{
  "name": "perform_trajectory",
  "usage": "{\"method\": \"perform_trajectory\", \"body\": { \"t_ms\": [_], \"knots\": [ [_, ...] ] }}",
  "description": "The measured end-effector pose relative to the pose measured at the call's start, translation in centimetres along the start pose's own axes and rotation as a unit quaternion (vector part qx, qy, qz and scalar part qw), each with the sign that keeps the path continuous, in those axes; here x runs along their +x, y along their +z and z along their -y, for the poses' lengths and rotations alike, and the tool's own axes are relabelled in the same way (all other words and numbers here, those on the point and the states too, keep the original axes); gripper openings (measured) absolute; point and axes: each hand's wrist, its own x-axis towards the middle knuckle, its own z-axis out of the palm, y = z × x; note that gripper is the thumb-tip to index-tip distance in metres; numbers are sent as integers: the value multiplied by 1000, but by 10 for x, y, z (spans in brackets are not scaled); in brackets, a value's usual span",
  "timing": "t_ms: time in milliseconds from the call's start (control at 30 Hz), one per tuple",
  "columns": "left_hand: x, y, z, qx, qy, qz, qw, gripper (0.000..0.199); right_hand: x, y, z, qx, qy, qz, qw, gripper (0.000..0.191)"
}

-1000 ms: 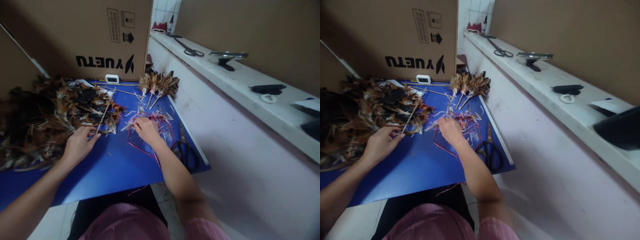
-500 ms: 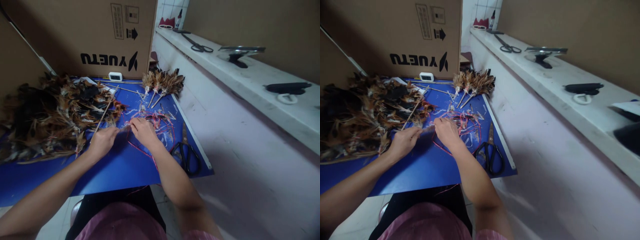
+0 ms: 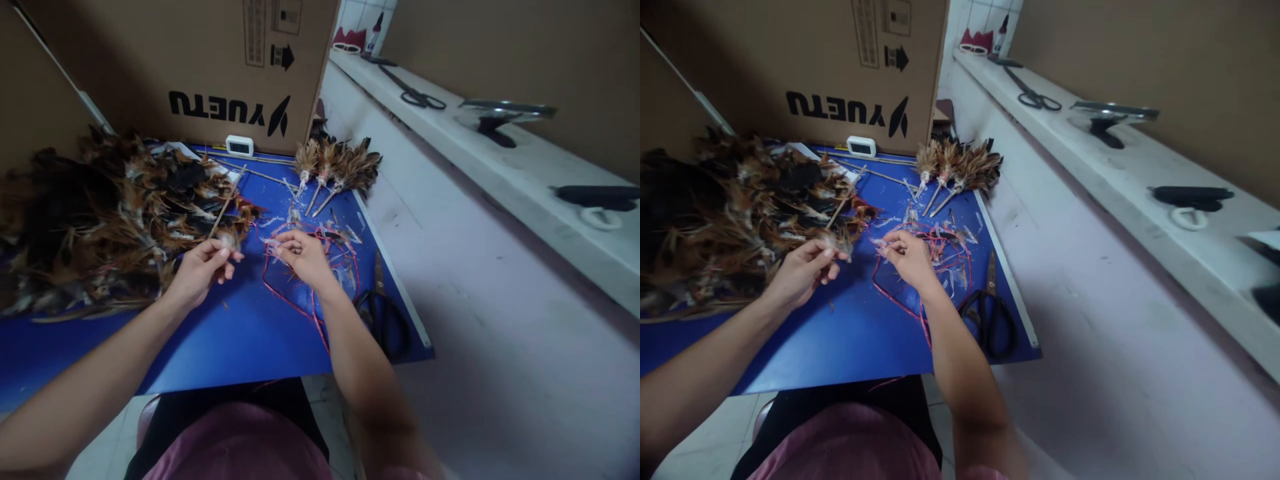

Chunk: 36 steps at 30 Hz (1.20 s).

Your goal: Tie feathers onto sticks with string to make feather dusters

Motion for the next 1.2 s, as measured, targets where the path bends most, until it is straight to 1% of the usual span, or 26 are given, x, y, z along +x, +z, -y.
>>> {"method": "perform_trajectory", "body": {
  "t_ms": [67,167,267,300,367,467,600,800,967,1200],
  "knots": [
    [-3,3,1,3,21,28,999,23,-2,3,3,28,23,28,999,21],
    [-5,7,3,44,57,92,993,21,-6,7,7,48,38,90,994,25],
    [-6,10,6,71,43,147,986,24,-9,11,8,62,42,141,987,26],
    [-6,10,7,76,35,155,984,24,-9,12,8,63,43,149,986,26],
    [-6,11,10,87,25,152,984,24,-9,13,7,61,45,148,986,26],
    [-4,8,14,76,11,120,990,23,-7,11,7,51,49,115,991,22],
    [0,4,20,-7,-26,84,996,23,-4,4,10,32,55,59,996,17],
    [3,0,20,-54,-53,72,995,22,1,-3,6,36,75,-2,997,17],
    [3,0,19,-69,-60,68,994,20,4,-7,1,25,59,-71,995,15],
    [3,0,17,-81,-63,56,993,21,8,-10,-3,15,47,-139,989,14]
  ]
}}
